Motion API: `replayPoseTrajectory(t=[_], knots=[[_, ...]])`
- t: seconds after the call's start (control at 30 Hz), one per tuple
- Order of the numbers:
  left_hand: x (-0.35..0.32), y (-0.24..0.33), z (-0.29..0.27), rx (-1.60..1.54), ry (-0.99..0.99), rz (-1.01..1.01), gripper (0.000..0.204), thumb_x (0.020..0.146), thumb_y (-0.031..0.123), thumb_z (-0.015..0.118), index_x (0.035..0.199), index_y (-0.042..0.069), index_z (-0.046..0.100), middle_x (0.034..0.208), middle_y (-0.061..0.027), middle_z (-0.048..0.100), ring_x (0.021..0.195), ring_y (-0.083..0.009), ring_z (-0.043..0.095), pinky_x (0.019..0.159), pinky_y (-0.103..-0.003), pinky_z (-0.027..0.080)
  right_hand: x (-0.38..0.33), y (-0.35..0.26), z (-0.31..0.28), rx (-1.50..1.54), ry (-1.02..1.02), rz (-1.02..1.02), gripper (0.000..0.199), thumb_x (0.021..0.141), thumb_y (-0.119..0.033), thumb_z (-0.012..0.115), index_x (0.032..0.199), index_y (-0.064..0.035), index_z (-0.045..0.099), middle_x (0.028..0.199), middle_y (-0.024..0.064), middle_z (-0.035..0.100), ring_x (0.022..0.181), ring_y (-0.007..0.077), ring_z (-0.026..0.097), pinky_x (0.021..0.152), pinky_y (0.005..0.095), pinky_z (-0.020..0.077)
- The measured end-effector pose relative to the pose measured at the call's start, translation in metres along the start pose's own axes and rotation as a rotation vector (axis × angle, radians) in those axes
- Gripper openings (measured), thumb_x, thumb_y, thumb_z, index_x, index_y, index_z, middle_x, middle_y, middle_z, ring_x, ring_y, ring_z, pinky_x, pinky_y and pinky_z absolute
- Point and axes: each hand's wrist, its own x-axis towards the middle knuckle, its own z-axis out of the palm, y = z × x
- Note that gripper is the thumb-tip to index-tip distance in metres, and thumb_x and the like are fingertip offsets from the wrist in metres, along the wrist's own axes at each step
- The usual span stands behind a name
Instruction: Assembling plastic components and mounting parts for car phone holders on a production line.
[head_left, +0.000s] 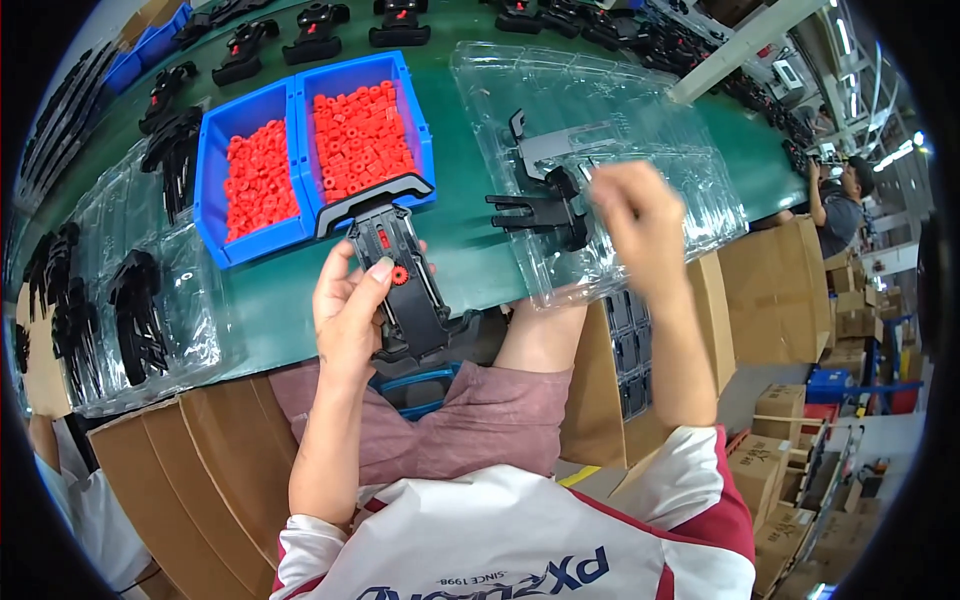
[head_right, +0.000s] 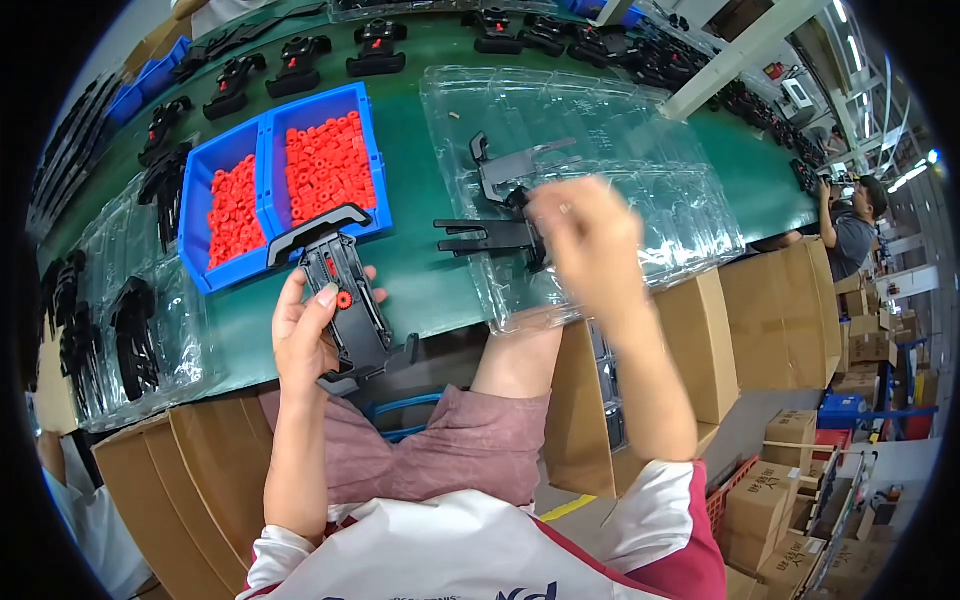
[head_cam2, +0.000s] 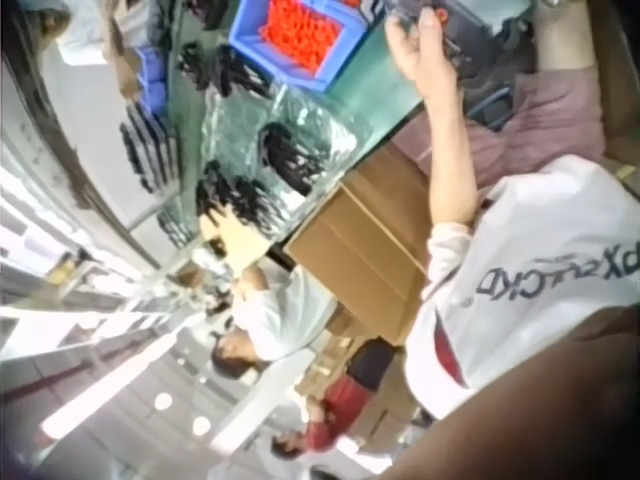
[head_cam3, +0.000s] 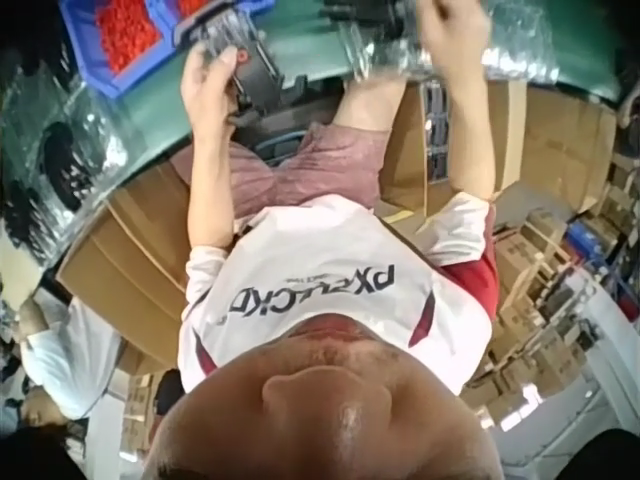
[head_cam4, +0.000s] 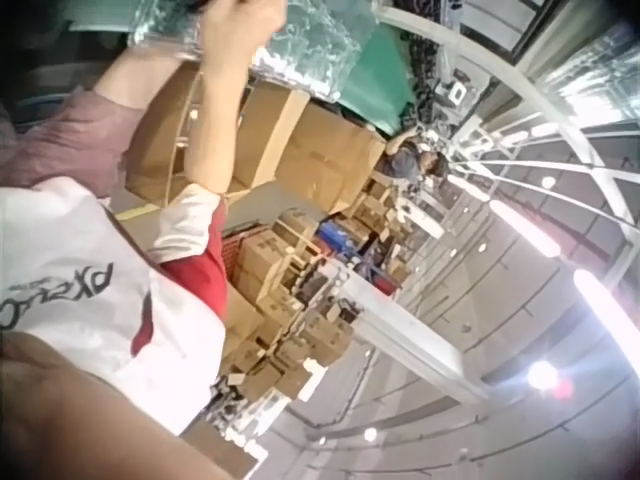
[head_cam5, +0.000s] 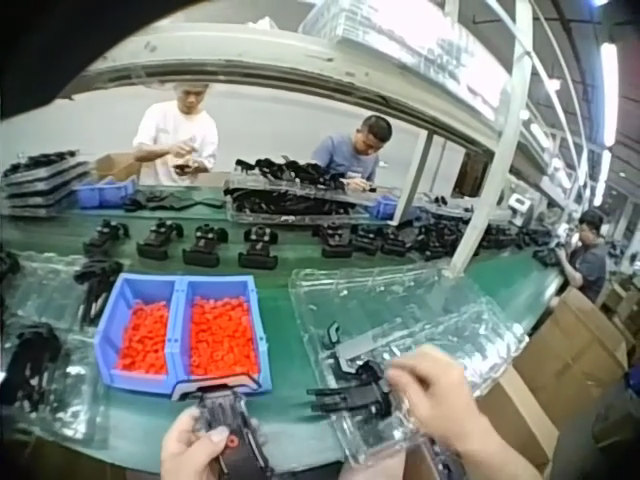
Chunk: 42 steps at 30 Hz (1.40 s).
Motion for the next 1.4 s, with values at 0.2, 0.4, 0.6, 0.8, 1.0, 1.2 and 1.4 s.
replayPoseTrajectory(t=[0.2, 0.4, 0.6, 0.8, 1.0, 1.2, 1.4], knots=[[0.004, -0.006, 0.001, 0.024, 0.031, -0.036, 0.030, 0.094, 0.006, 0.055, 0.122, 0.006, 0.047, 0.109, -0.0205, 0.066, 0.084, -0.0218, 0.068, 0.067, -0.026, 0.055, 0.038, 0.112, -0.017, -0.779, -0.209, 0.485, 0.027, 0.078, -0.022, 0.067, 0.082, 0.0045, 0.069, 0.069, 0.0159, 0.067, 0.062, 0.0330, 0.061, 0.067, 0.0379, 0.0505], [0.006, -0.004, -0.007, 0.095, -0.001, -0.072, 0.032, 0.093, 0.003, 0.052, 0.124, 0.003, 0.046, 0.111, -0.0277, 0.063, 0.093, -0.0359, 0.068, 0.073, -0.036, 0.059, 0.031, 0.132, -0.023, -0.528, -0.143, 0.394, 0.021, 0.081, -0.019, 0.065, 0.079, 0.0023, 0.069, 0.069, 0.0095, 0.067, 0.058, 0.0229, 0.057, 0.059, 0.0332, 0.0476], [0.005, -0.004, -0.010, 0.113, 0.000, -0.076, 0.033, 0.093, 0.002, 0.052, 0.125, 0.002, 0.046, 0.110, -0.0267, 0.063, 0.094, -0.0343, 0.068, 0.074, -0.035, 0.058, 0.005, 0.034, -0.018, 0.441, 0.266, 0.380, 0.017, 0.097, -0.018, 0.052, 0.100, -0.0040, 0.062, 0.080, 0.0086, 0.067, 0.062, 0.0109, 0.055, 0.057, 0.0229, 0.0438], [0.004, -0.003, -0.011, 0.141, -0.027, -0.100, 0.034, 0.092, 0.002, 0.052, 0.126, 0.002, 0.046, 0.111, -0.0270, 0.063, 0.095, -0.0343, 0.068, 0.075, -0.035, 0.058, -0.057, -0.024, 0.029, 0.905, -0.028, 0.043, 0.033, 0.102, -0.025, 0.044, 0.108, 0.0031, 0.058, 0.088, 0.0184, 0.066, 0.069, 0.0194, 0.059, 0.064, 0.0259, 0.0474], [0.007, -0.012, -0.015, 0.091, 0.052, -0.080, 0.033, 0.089, 0.006, 0.059, 0.121, 0.002, 0.051, 0.100, -0.0148, 0.067, 0.078, -0.0162, 0.065, 0.063, -0.022, 0.049, -0.073, -0.006, 0.001, 0.836, 0.209, -0.012, 0.058, 0.103, -0.046, 0.030, 0.118, 0.0038, 0.057, 0.093, 0.0175, 0.064, 0.077, 0.0238, 0.059, 0.072, 0.0342, 0.0482], [0.006, 0.001, -0.014, 0.249, -0.082, -0.052, 0.042, 0.092, 0.012, 0.050, 0.130, -0.005, 0.043, 0.116, -0.0294, 0.059, 0.096, -0.0387, 0.066, 0.078, -0.036, 0.054, -0.095, 0.067, -0.071, 0.134, 0.644, -0.121, 0.058, 0.104, -0.046, 0.030, 0.128, 0.0031, 0.051, 0.090, 0.0148, 0.065, 0.079, 0.0234, 0.061, 0.078, 0.0327, 0.0487], [0.008, -0.002, -0.010, 0.294, -0.069, -0.042, 0.046, 0.093, 0.014, 0.049, 0.134, -0.004, 0.038, 0.117, -0.0302, 0.058, 0.097, -0.0400, 0.065, 0.081, -0.037, 0.053, -0.193, 0.214, -0.076, 0.227, 0.770, 0.597, 0.038, 0.104, -0.029, 0.042, 0.131, -0.0046, 0.050, 0.080, 0.0042, 0.061, 0.063, 0.0103, 0.053, 0.056, 0.0220, 0.0424]])
